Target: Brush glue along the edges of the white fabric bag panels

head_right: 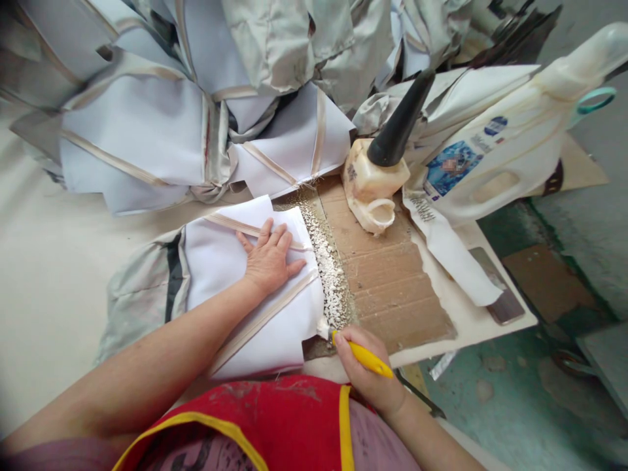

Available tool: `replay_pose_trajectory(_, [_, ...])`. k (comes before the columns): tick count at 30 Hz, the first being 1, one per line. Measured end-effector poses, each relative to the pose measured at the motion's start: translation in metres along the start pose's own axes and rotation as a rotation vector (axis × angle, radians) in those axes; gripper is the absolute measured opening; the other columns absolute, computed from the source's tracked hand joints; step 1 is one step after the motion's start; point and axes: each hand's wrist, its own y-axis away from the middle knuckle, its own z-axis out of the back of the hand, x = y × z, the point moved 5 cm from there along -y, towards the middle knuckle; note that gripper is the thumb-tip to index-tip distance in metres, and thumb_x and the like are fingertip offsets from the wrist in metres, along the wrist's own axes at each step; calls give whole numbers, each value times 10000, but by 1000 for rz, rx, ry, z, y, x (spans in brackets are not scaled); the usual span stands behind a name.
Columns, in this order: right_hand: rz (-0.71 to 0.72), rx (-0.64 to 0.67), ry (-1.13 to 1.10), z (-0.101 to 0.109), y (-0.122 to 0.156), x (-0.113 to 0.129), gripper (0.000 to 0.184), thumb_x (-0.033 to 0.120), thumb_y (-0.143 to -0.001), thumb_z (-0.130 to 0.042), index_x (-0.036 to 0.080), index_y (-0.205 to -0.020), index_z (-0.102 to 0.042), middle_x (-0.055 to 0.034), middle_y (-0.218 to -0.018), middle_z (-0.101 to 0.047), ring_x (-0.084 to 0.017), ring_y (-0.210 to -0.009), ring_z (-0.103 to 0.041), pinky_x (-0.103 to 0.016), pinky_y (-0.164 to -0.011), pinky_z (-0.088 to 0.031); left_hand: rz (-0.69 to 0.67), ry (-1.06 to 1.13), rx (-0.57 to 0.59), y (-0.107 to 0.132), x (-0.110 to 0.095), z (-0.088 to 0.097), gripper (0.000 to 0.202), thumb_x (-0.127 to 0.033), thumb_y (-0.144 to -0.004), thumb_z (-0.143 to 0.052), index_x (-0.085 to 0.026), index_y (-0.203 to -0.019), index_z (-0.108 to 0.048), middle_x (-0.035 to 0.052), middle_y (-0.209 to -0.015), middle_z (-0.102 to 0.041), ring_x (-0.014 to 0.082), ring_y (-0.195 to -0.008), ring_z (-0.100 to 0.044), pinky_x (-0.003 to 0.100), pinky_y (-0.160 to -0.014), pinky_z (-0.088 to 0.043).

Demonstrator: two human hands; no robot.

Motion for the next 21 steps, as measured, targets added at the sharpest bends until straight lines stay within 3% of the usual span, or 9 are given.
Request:
replay_pose_trajectory(2, [-12,2,37,1,3,-2,306,329,-899,-425,215,-639,-539,5,-602,-560,-163,-578,-542,-261,-548,-394,9,-10,2,0,0,2,585,-559,-767,-491,-231,-1250,-471,63,-1433,-318,334,-1359,-32,648,-1011,76])
replay_pose_trajectory(7, [-55,-141,9,24,10,6,285,327,-900,-445,224,-653,-544,-9,-668,-582,-178,-637,-558,-264,-599,-420,-22,-63,7,0,2,9,592,-593,-782,-444,-238,-1255,-463,56,-1453,-282,313,-1365,-43,667,-1003,51])
replay_pose_trajectory(12, [34,-42,-47,10,2,8,290,336,-906,-427,239,-659,-544,7,-632,-563,-170,-590,-549,-249,-565,-435,-76,-164,33,0,15,23,655,-610,-790,-419,-242,-1329,-377,67,-1466,-244,322,-1362,-83,705,-974,44])
replay_pose_trajectory(14, [9,-90,10,13,-2,1,294,349,-898,-438,244,-647,-548,14,-580,-537,-170,-531,-525,-252,-516,-420,-73,-199,9,-3,28,37,679,-619,-785,-420,-232,-1340,-359,78,-1470,-233,317,-1360,-111,680,-1001,9])
replay_pose_trajectory(17, [-17,-259,23,34,-16,0,276,374,-888,-459,239,-676,-572,0,-605,-558,-184,-550,-534,-267,-524,-418,14,-203,-59,-15,62,66,638,-602,-816,-374,-211,-1321,-376,106,-1442,-301,304,-1338,-206,624,-1034,-83])
replay_pose_trajectory(19, [12,-299,-11,44,-36,11,266,385,-886,-464,228,-710,-586,-14,-660,-587,-194,-613,-556,-275,-566,-426,130,-125,15,-27,90,78,600,-590,-823,-365,-210,-1284,-416,124,-1371,-415,318,-1277,-332,591,-1025,-170])
replay_pose_trajectory(21, [56,-249,-55,42,-67,25,246,388,-874,-483,218,-740,-601,-17,-696,-599,-194,-657,-565,-274,-602,-431,233,-18,167,-39,115,80,615,-601,-783,-425,-198,-1247,-456,139,-1295,-496,340,-1185,-444,538,-987,-279])
